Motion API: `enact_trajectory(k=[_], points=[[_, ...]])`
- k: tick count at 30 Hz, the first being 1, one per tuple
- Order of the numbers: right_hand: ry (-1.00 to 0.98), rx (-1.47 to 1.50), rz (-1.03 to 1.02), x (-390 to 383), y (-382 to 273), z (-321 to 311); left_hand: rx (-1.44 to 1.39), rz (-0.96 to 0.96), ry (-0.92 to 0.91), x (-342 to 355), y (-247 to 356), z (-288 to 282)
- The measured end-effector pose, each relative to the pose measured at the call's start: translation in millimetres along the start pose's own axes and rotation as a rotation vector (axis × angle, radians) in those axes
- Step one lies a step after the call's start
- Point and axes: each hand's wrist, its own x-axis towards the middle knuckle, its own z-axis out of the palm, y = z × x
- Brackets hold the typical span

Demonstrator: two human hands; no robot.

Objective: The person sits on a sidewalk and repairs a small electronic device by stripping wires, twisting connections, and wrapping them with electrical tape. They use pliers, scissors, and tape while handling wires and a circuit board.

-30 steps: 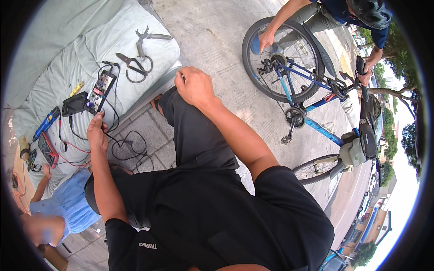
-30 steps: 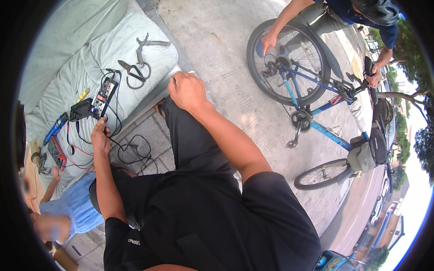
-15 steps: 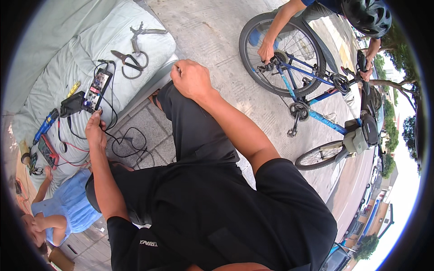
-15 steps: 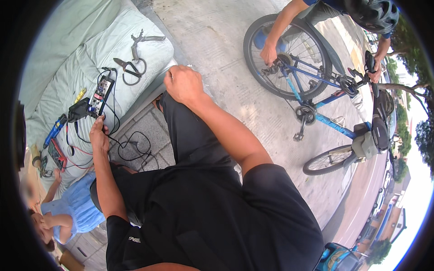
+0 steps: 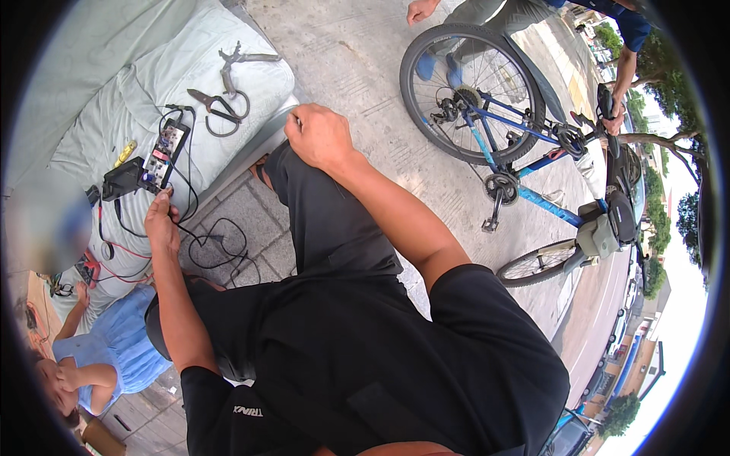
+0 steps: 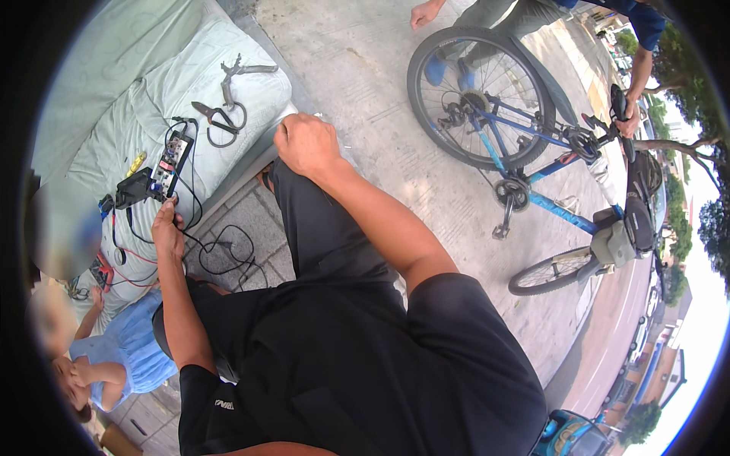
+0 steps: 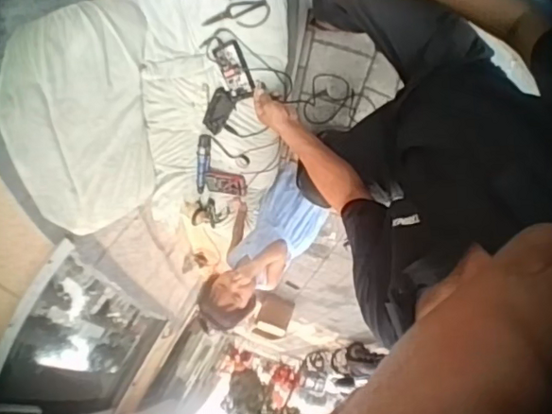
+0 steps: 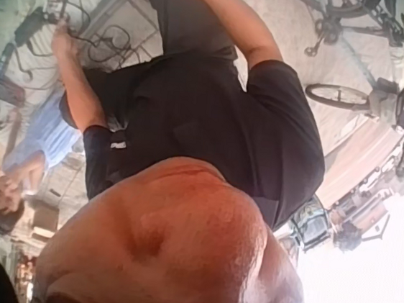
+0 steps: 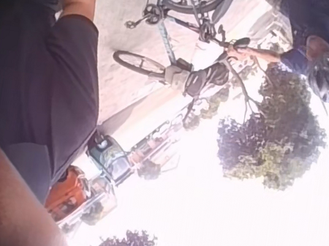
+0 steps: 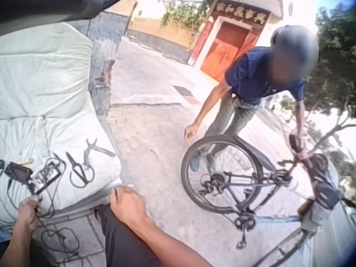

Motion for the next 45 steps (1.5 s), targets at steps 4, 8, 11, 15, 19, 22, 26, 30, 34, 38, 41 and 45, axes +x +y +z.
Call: enact_trajectory(k=[4,8,11,15,19,22,26,30,34,38,41,45], points=[[-0.017,-0.001,0.008,0.1,-2.9,-1.1,0.002,-0.007,0.006,-1.6,1.2,-0.4],[-0.011,-0.008,0.015,-2.0,-2.7,-3.6,0.005,-0.007,0.000,-2.3,0.2,1.0],[0.000,-0.009,0.014,-4.2,3.7,-3.6,0.002,0.004,0.011,-6.5,1.2,11.8],[0.024,0.032,-0.017,0.0,0.4,-4.0,0.014,0.029,-0.007,-4.1,-2.8,6.7],[0.051,-0.040,-0.112,5.9,-14.7,-0.1,-0.004,0.009,0.077,-16.9,8.2,10.8],[-0.051,-0.085,-0.032,-0.8,-29.8,-13.7,0.086,0.016,0.026,-22.6,22.5,33.9],[-0.176,0.099,-0.262,-0.5,-91.3,13.4,0.038,-0.042,0.064,-24.2,23.0,25.2],[-0.375,0.159,-0.432,-1.3,-132.4,66.6,0.017,-0.051,0.089,-32.9,21.0,27.3],[-0.368,0.171,-0.603,6.5,-150.5,112.4,-0.032,-0.061,0.065,-32.3,22.6,32.6],[-0.282,0.171,-0.851,12.7,-155.9,145.8,-0.045,-0.075,0.077,-30.0,24.6,31.8],[-0.258,0.197,-0.909,12.0,-155.4,160.4,-0.040,-0.096,0.081,-33.4,26.9,31.6],[-0.190,0.215,-0.971,13.7,-155.5,171.0,-0.058,-0.080,0.074,-35.3,33.8,32.1]])
